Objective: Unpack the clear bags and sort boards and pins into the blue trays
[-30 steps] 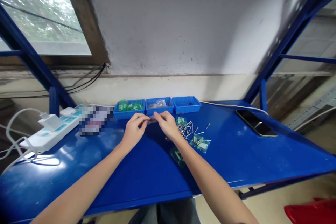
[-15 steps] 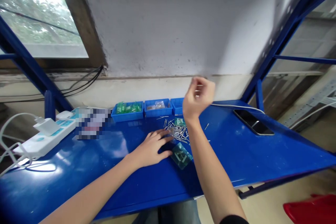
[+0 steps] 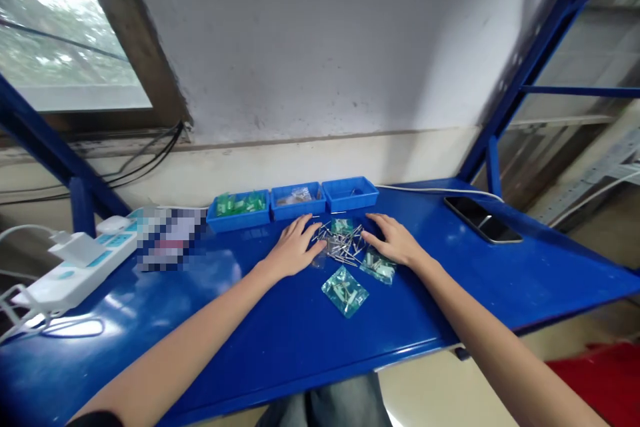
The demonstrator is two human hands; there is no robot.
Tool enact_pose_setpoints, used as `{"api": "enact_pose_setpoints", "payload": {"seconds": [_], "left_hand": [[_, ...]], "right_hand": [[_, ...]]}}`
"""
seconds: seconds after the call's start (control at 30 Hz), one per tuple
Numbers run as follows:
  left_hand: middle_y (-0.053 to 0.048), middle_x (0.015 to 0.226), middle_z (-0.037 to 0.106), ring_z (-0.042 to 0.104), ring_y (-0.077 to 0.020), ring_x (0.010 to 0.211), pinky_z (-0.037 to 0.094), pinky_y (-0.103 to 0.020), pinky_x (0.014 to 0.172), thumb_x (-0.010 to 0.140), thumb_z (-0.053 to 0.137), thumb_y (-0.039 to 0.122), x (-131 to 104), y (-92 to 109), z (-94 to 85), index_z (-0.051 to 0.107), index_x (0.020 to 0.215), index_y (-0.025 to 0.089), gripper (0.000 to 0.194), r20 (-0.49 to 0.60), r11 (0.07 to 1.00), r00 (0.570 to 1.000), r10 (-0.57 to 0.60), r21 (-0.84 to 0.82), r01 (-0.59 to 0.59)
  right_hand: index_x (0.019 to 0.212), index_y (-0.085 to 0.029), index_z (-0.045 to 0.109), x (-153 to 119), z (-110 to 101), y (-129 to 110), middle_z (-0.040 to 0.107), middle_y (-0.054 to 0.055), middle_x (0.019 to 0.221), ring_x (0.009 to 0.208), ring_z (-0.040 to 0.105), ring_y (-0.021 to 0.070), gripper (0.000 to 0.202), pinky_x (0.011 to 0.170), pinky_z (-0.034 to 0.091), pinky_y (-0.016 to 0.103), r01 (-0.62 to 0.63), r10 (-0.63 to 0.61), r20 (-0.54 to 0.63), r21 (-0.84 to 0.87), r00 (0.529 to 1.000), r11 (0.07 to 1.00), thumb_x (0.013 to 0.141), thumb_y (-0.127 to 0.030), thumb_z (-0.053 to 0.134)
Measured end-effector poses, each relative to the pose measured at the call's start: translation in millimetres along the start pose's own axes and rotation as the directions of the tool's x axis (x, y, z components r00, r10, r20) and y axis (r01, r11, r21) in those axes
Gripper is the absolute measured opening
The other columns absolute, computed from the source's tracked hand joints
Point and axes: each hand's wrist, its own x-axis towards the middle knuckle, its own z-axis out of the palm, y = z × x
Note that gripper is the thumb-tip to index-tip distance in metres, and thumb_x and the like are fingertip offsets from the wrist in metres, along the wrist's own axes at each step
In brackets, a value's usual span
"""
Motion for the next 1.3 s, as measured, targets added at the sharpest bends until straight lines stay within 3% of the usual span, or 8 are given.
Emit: {"api": "enact_pose_setpoints", "payload": {"seconds": [0.13, 0.4, 0.53, 0.63, 0.77, 0.93, 1.17, 1.3], "left_hand": [[-0.011, 0.151, 0.02, 0.015, -0.0319, 0.138, 0.014, -0.053, 0.109, 0.087, 0.028, 0.063, 20, -3, 11.5, 0.04, 0.134, 0.023, 0.062, 0.034, 1.0, 0.999, -0.004, 0.009, 0.004], [-0.011, 0.137, 0.044, 0.035, -0.0293, 0.129, 0.023, -0.052, 0.106, 0.09, 0.03, 0.055, 14, -2, 10.3, 0.051, 0.12, 0.023, 0.049, -0.046, 0.997, 0.997, 0.054, 0.049, -0.052], [-0.014, 0.145, 0.031, 0.024, -0.0316, 0.135, 0.019, -0.054, 0.107, 0.09, 0.029, 0.056, 15, -4, 11.4, 0.043, 0.13, 0.02, 0.056, -0.063, 1.0, 0.998, 0.004, 0.031, -0.002], [-0.014, 0.147, 0.03, 0.023, -0.0314, 0.136, 0.015, -0.055, 0.108, 0.09, 0.026, 0.058, 18, -7, 12.7, 0.037, 0.135, 0.019, 0.061, -0.02, 1.0, 1.0, -0.009, 0.005, 0.009], [-0.015, 0.141, 0.04, 0.031, -0.0313, 0.132, 0.017, -0.054, 0.108, 0.09, 0.03, 0.055, 16, -6, 9.9, 0.044, 0.129, 0.017, 0.056, -0.015, 0.999, 0.999, 0.037, -0.008, -0.037], [-0.017, 0.132, 0.049, 0.044, -0.0313, 0.123, 0.03, -0.048, 0.104, 0.089, 0.039, 0.048, 0, -6, 0.9, 0.052, 0.12, 0.015, 0.047, -0.02, 0.996, 0.997, 0.08, -0.031, -0.08], [-0.015, 0.14, 0.042, 0.036, -0.0304, 0.13, 0.023, -0.048, 0.108, 0.089, 0.041, 0.045, -47, -18, -11.1, 0.044, 0.13, 0.016, 0.05, -0.025, 0.998, 1.0, 0.005, -0.062, -0.007], [-0.014, 0.137, 0.045, 0.04, -0.0319, 0.127, 0.031, -0.047, 0.105, 0.085, 0.049, 0.046, -68, -22, -19.7, 0.047, 0.127, 0.019, 0.05, -0.044, 0.991, 0.999, 0.01, -0.133, -0.015]], "right_hand": [[0.131, -0.016, 0.043, 23, 19, -20, 0.052, 0.013, 0.128, 0.117, 0.048, 0.0265, 0.061, 0.099, 0.037, 0.04, 0.022, -0.023, 0.048, 0.025, 0.999, 0.999, 0.085, -0.055, 0.042], [0.124, -0.023, 0.051, 53, 43, -55, 0.055, 0.012, 0.113, 0.105, 0.048, 0.0298, 0.059, 0.087, 0.037, 0.046, -0.001, 0.002, 0.028, -0.065, 1.0, 0.998, 0.08, -0.061, 0.047], [0.11, -0.024, 0.058, 57, 47, -62, 0.053, 0.011, 0.107, 0.103, 0.046, 0.0297, 0.051, 0.086, 0.035, 0.047, -0.063, 0.061, -0.023, -0.069, 0.998, 0.996, 0.079, -0.063, 0.047], [0.099, -0.022, 0.061, 57, 47, -67, 0.054, 0.01, 0.104, 0.1, 0.048, 0.0271, 0.046, 0.084, 0.037, 0.043, -0.068, 0.067, -0.044, -0.034, 0.997, 0.997, 0.081, -0.061, 0.046], [0.097, -0.02, 0.062, 55, 47, -77, 0.06, 0.006, 0.098, 0.093, 0.054, 0.0192, 0.041, 0.083, 0.039, 0.032, -0.018, 0.019, -0.02, 0.039, 1.0, 0.999, 0.089, -0.053, 0.039], [0.095, -0.018, 0.065, 49, 52, -100, 0.063, 0.007, 0.097, 0.092, 0.056, 0.0167, 0.048, 0.084, 0.039, 0.028, 0.015, -0.014, -0.012, 0.098, 1.0, 0.995, 0.094, -0.048, 0.028], [0.097, -0.021, 0.067, 44, 68, -141, 0.061, 0.008, 0.1, 0.096, 0.054, 0.0201, 0.033, 0.086, 0.038, 0.033, 0.034, -0.031, -0.023, 0.169, 0.999, 0.985, 0.089, -0.044, 0.044], [0.088, -0.023, 0.067, 45, 72, -163, 0.062, 0.005, 0.091, 0.089, 0.053, 0.0189, 0.023, 0.08, 0.039, 0.032, 0.086, -0.082, -0.026, 0.228, 0.996, 0.97, 0.088, -0.034, 0.047]]}}
